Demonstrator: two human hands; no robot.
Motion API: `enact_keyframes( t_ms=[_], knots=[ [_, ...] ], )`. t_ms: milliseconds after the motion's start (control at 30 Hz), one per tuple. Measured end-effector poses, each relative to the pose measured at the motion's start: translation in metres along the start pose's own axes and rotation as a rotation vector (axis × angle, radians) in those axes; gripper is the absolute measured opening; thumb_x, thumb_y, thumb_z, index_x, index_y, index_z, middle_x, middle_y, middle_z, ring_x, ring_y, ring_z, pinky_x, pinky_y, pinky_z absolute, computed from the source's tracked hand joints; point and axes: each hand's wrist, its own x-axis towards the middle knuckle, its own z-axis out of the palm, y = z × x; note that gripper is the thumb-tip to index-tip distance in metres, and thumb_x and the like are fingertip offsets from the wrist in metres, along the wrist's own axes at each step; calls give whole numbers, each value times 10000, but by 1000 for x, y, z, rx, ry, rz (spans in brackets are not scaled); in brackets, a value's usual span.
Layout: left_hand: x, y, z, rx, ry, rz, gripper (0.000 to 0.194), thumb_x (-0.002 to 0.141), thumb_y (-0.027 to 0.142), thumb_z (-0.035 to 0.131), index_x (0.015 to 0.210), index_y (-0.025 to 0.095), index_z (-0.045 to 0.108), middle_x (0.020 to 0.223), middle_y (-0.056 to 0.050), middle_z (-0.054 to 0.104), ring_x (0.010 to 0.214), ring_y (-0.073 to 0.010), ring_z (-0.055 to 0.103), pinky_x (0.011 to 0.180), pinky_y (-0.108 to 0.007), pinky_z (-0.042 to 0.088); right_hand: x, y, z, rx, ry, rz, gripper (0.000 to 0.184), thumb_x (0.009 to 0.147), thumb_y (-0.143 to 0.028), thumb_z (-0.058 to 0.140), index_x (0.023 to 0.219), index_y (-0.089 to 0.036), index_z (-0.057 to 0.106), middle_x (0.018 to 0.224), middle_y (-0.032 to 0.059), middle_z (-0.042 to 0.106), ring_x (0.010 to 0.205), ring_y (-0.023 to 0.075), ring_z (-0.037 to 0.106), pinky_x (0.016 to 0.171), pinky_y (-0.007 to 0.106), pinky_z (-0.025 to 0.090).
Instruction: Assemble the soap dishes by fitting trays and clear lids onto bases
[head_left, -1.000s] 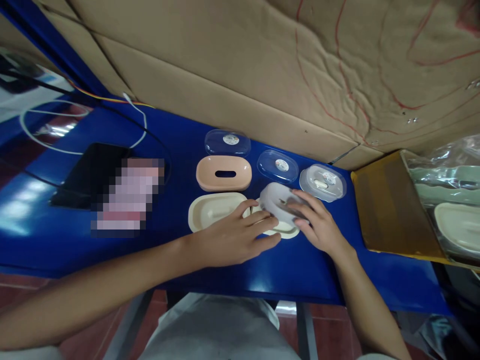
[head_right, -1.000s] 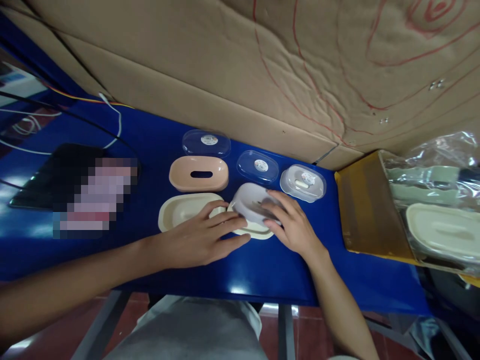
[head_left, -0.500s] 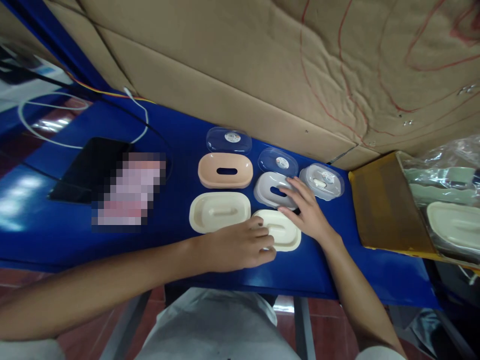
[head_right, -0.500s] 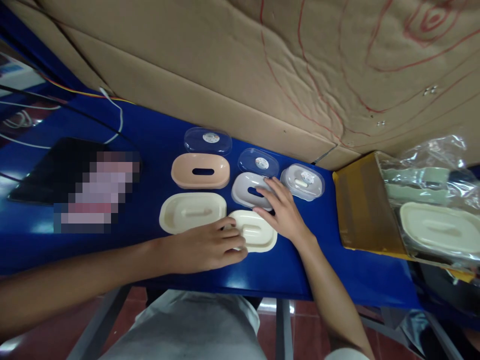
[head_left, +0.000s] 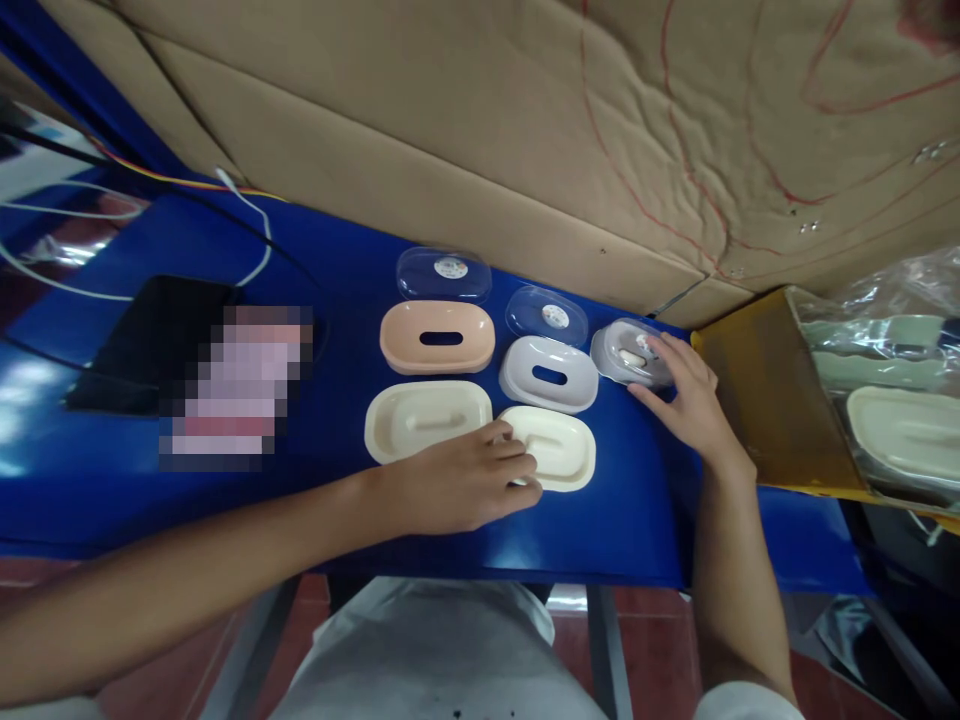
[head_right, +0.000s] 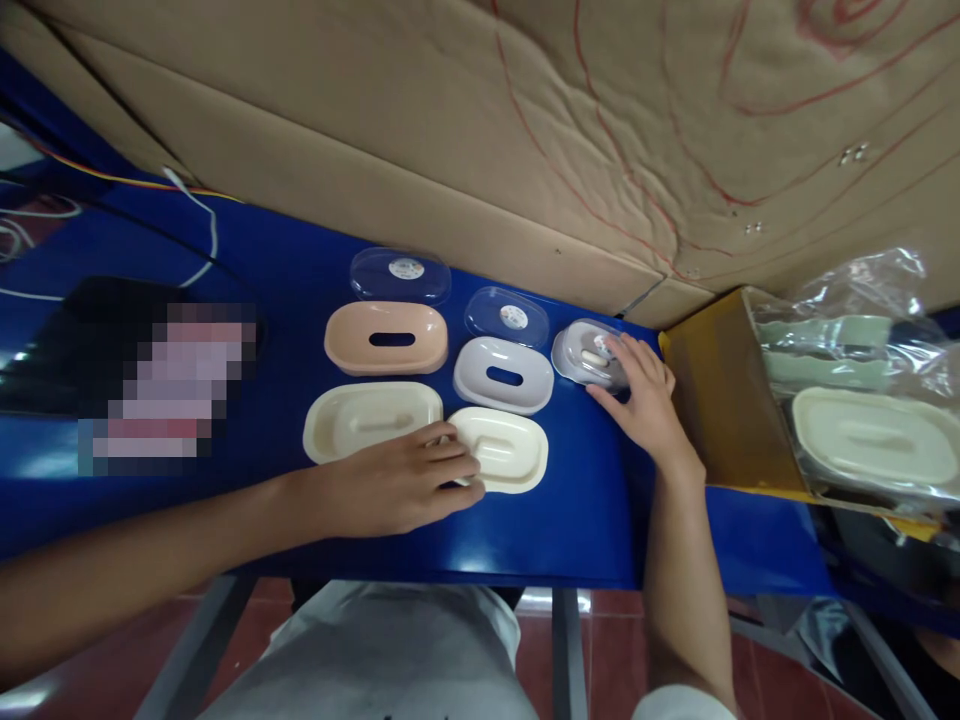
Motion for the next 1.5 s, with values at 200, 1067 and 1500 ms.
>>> enact_keyframes(
  t_ms=[200, 1067, 1500],
  knots=[
    [2, -2, -5, 3, 37, -28, 110, 1015, 170, 727, 1115, 208, 751, 1092, -66, 748, 1068, -238, 683, 1099, -433, 462, -7, -10, -15, 143, 9, -45, 626, 929, -671, 773, 1442, -326, 679, 1455, 132, 641, 1365, 378, 640, 1183, 604, 506],
    [0, -7, 0, -22, 22, -89, 10, 1035, 225, 723, 1035, 215, 721, 1260, -73, 754, 1169, -247, 680, 1139, -470, 417, 33, 21, 24, 140, 249, 11, 431, 1069, -520, 581, 1392, -300, 762, 1534, 116, 694, 1436, 343, 645, 1246, 634, 464],
    [1, -6, -3, 12, 31, -77, 29, 1028, 239, 739, 1046, 216, 732, 1231, -65, 754, 1152, -241, 692, 1139, -471, 426, 18, -13, 20, 89, 112, -35, 431, 1118, -545, 497, 1364, -286, 738, 1415, 117, 774, 1370, 337, 690, 1182, 587, 432]
  ],
)
